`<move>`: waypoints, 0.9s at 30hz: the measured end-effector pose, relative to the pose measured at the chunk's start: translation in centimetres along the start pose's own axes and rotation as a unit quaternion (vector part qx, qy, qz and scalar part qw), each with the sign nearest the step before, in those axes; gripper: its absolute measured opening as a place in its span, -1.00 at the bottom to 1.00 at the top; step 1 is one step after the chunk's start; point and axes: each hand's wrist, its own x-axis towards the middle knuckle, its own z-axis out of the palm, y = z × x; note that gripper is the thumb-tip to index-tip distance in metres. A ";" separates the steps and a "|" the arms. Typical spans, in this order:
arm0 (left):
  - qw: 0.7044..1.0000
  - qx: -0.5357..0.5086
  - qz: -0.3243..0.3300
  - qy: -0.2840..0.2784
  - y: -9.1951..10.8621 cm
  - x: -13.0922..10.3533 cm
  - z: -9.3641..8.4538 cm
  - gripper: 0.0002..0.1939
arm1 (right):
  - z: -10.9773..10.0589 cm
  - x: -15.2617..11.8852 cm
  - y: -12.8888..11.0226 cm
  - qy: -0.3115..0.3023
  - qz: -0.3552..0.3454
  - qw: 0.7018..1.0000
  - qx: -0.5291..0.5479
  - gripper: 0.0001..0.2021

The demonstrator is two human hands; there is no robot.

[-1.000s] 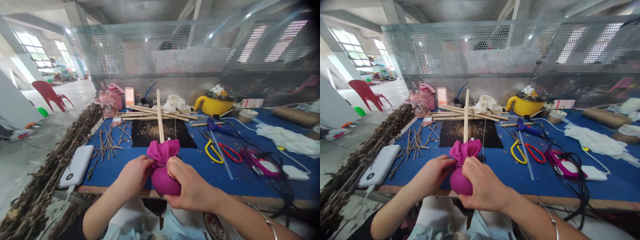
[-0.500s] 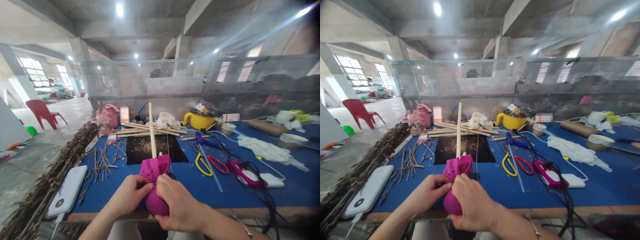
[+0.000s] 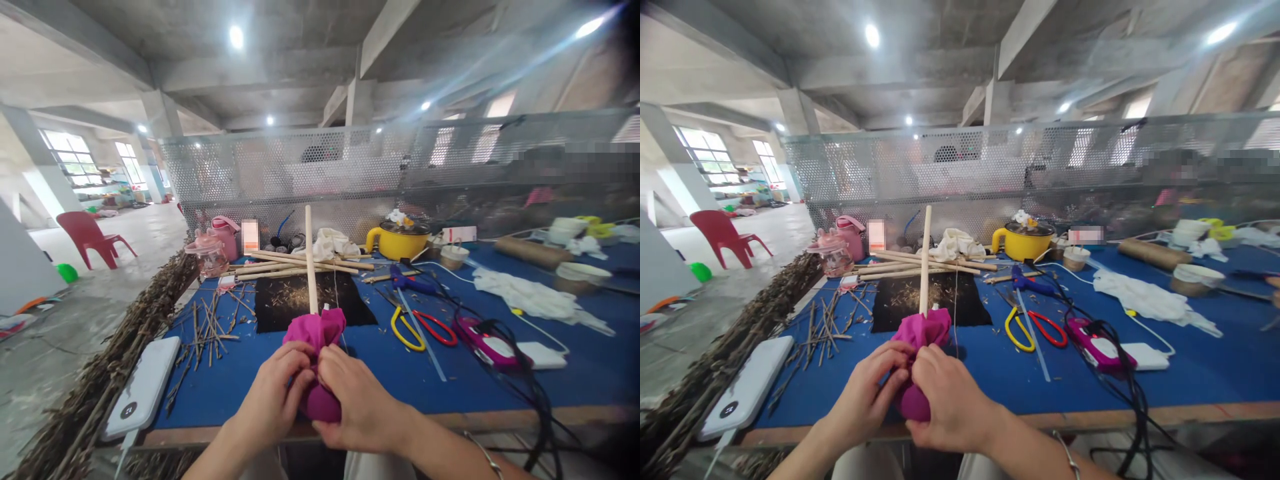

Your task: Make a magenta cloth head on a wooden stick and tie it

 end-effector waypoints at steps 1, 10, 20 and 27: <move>0.998 -0.053 -0.020 0.010 -0.2 0.1 0.1 -0.82 | 0.1 0.0 0.1 0.007 -0.004 1.000 0.004 -0.65; 0.955 -0.119 -0.264 0.072 -1.8 0.0 -2.3 -0.70 | 0.0 0.1 0.3 0.034 -0.027 0.999 -0.033 -0.73; 0.967 0.078 -0.214 -0.110 -0.5 -1.2 -4.3 -0.65 | -0.4 0.6 0.0 -0.001 -0.087 0.993 -0.075 -0.79; 0.968 -0.036 -0.236 -0.081 -0.7 0.5 -2.6 -0.78 | -0.1 0.8 -0.2 -0.030 -0.083 0.993 -0.080 -0.76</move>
